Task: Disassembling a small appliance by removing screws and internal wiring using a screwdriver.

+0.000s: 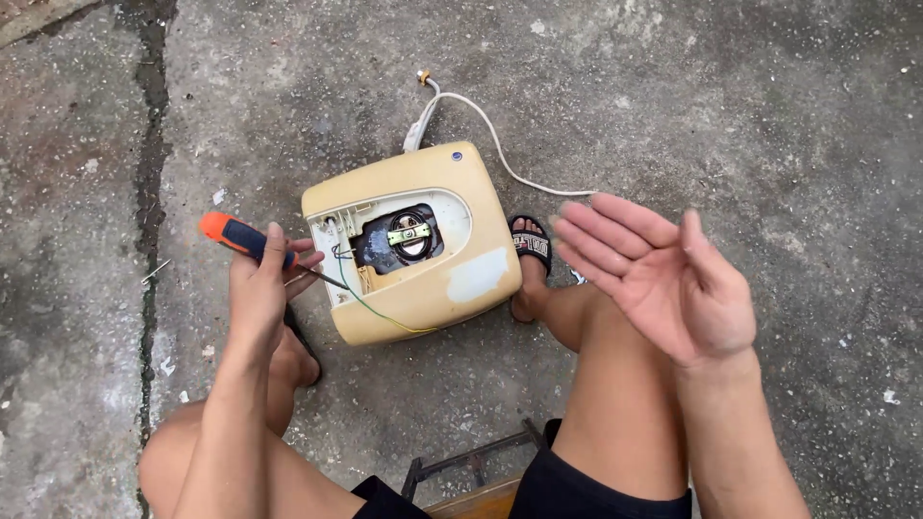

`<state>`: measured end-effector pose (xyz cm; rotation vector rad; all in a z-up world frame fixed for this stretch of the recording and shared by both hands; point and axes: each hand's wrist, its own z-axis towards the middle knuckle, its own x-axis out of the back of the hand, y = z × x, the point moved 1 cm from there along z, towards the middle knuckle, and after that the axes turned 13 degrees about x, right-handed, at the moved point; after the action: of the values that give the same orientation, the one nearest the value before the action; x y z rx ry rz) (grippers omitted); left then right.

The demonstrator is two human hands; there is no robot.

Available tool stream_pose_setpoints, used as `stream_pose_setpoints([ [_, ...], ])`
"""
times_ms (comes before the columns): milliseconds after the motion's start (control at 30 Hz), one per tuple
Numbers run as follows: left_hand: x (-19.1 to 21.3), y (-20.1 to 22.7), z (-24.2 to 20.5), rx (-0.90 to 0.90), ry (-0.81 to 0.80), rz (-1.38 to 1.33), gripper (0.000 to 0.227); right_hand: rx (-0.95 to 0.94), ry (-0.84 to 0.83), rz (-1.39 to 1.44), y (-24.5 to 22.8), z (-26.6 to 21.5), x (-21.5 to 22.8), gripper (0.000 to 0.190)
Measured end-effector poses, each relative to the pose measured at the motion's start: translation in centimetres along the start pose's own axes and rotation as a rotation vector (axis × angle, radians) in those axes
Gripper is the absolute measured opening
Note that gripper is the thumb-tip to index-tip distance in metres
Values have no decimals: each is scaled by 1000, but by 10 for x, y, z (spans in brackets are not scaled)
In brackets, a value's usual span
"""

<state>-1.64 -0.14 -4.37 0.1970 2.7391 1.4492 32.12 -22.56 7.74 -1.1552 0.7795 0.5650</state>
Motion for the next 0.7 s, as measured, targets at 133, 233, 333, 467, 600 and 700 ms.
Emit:
stream_pose_setpoints([
  [133,-6,12,8,22,-32,-41,36,-147,-114,-11,44,62,-40,61],
  [233,-5,18,14,20,-46,4,28,-215,-136,-75,75,97,-45,52],
  [333,-6,25,19,-19,-132,-146,25,-299,-100,-243,106,130,-31,52],
  [467,-5,39,20,-169,-139,-58,38,-204,79,-602,130,166,6,35],
  [600,-9,38,41,-272,-141,50,41,-39,146,-827,132,207,95,27],
  [700,-13,33,46,-252,-150,109,45,-133,99,-879,127,202,43,41],
])
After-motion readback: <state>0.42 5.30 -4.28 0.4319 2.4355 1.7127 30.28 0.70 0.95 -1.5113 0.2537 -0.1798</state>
